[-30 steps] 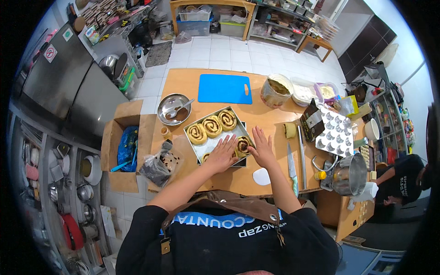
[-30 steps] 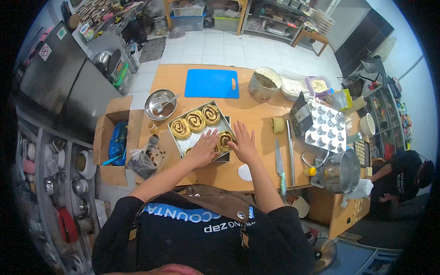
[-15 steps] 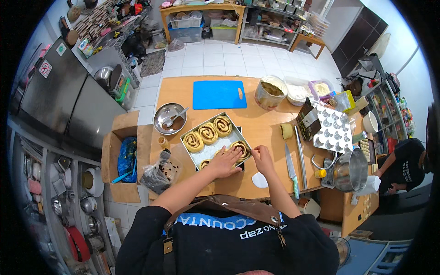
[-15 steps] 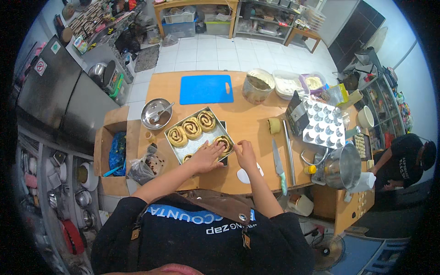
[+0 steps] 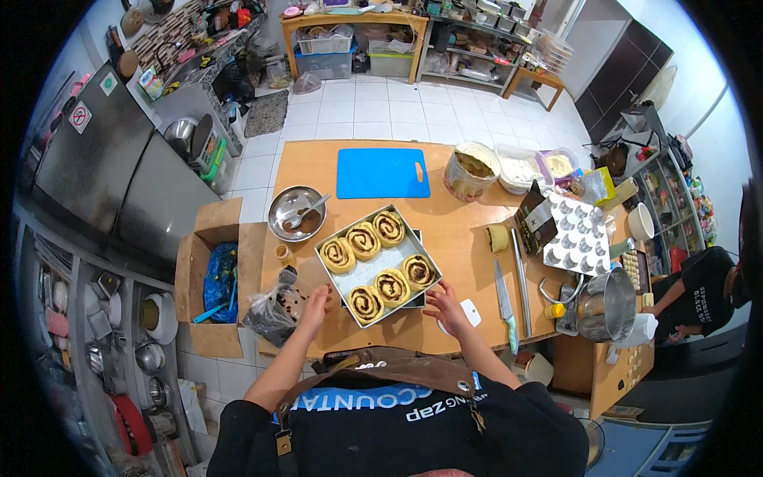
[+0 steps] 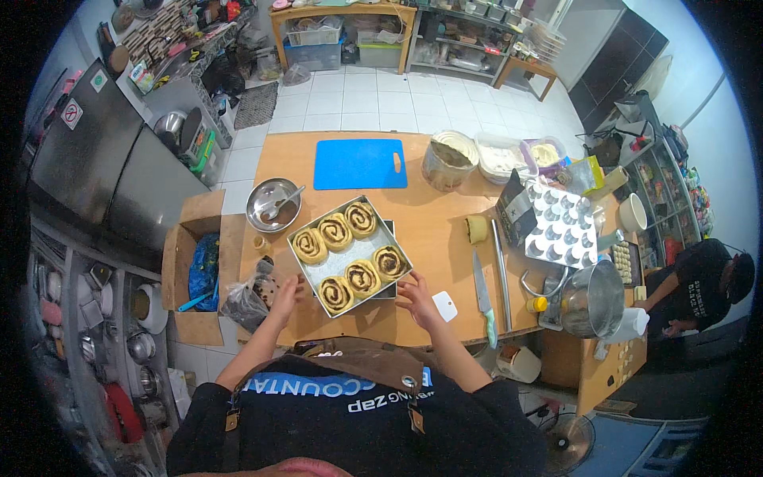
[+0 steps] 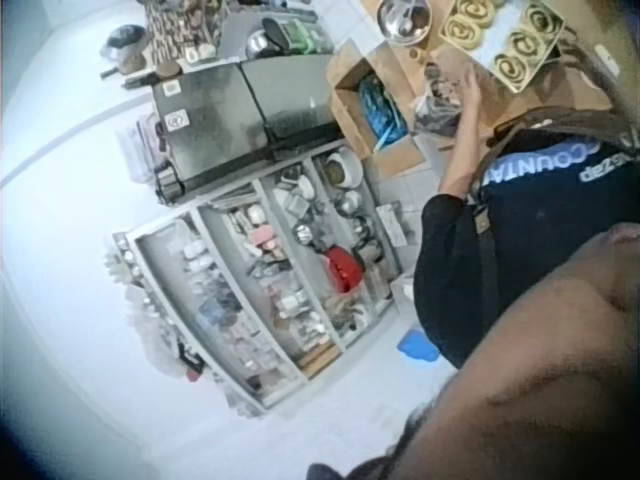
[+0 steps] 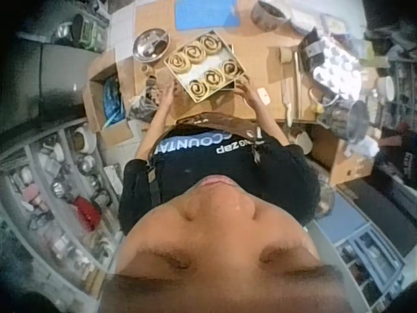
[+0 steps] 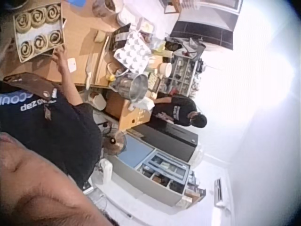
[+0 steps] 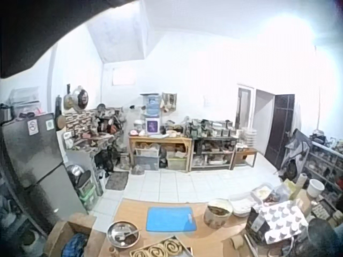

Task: The person cuts pieces from a roll of dough using a knife and places the individual rolls into a square baking pan.

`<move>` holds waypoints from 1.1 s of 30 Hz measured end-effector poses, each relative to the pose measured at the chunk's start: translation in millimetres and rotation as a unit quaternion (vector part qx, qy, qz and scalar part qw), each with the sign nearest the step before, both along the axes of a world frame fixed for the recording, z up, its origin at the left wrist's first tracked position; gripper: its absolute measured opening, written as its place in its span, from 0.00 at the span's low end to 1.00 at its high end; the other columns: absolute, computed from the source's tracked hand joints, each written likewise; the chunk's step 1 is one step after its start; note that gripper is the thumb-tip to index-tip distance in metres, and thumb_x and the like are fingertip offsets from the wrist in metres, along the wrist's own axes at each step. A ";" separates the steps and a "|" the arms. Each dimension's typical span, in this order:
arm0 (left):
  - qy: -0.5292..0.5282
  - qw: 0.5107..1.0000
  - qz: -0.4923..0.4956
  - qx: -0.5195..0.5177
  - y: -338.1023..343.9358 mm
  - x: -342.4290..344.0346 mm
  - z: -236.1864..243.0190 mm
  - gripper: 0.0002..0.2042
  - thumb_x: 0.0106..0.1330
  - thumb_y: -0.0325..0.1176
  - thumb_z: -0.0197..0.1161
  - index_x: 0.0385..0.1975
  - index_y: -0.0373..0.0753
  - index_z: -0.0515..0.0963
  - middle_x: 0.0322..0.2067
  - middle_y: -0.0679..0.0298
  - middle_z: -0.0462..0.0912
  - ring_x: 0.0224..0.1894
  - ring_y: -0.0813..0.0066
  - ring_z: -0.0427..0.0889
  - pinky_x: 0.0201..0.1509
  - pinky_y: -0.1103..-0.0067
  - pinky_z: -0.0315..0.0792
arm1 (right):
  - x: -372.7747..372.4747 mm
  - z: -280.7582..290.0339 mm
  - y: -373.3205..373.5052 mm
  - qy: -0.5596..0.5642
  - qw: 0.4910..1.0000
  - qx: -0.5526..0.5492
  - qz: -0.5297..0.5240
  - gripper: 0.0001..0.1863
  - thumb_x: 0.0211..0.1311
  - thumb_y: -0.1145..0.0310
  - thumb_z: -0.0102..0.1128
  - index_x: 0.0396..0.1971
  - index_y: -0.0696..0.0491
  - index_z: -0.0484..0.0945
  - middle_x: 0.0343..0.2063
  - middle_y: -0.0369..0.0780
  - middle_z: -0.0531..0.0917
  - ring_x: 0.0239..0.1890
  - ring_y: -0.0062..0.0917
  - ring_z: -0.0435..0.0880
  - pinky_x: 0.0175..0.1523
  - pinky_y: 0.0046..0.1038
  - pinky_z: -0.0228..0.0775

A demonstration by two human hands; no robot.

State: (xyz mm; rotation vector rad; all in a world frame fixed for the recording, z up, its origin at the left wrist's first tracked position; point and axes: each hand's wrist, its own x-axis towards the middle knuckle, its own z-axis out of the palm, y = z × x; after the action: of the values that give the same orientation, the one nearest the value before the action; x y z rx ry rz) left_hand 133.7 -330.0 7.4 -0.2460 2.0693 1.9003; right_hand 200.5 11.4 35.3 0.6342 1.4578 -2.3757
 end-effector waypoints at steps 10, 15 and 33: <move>-0.248 0.937 0.048 0.241 21.4 -8.6 16.0 0.40 0.63 0.71 0.37 0.61 0.39 0.61 0.59 0.60 0.62 0.60 0.62 0.61 0.57 0.54 0.65 | -4.3 -50.3 -9.6 -0.020 0.995 0.097 0.029 0.22 0.52 0.79 0.55 0.50 0.52 0.67 0.42 0.37 0.75 0.38 0.20 0.74 0.40 0.23 0.68; -0.241 0.934 0.071 0.253 23.5 -13.6 10.3 0.36 0.63 0.70 0.39 0.53 0.40 0.66 0.53 0.63 0.67 0.54 0.67 0.67 0.48 0.59 0.72 | -28.1 -65.2 -12.0 -0.029 0.981 0.185 0.044 0.26 0.46 0.86 0.50 0.49 0.54 0.70 0.38 0.35 0.77 0.35 0.19 0.74 0.37 0.21 0.68; -0.148 0.952 0.094 0.250 83.8 -95.3 42.7 0.13 0.64 0.36 0.61 0.43 0.39 0.69 0.43 0.64 0.75 0.47 0.72 0.74 0.41 0.62 0.79 | -138.2 -32.9 53.0 0.119 0.979 0.152 0.070 0.34 0.41 0.89 0.44 0.56 0.56 0.69 0.52 0.35 0.76 0.56 0.23 0.72 0.63 0.25 0.60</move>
State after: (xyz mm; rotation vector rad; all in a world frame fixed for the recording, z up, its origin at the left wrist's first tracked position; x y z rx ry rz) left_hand 38.4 -246.2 50.1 -0.5764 1.3607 2.2617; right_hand 62.3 64.4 2.5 0.3048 1.9223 -2.1981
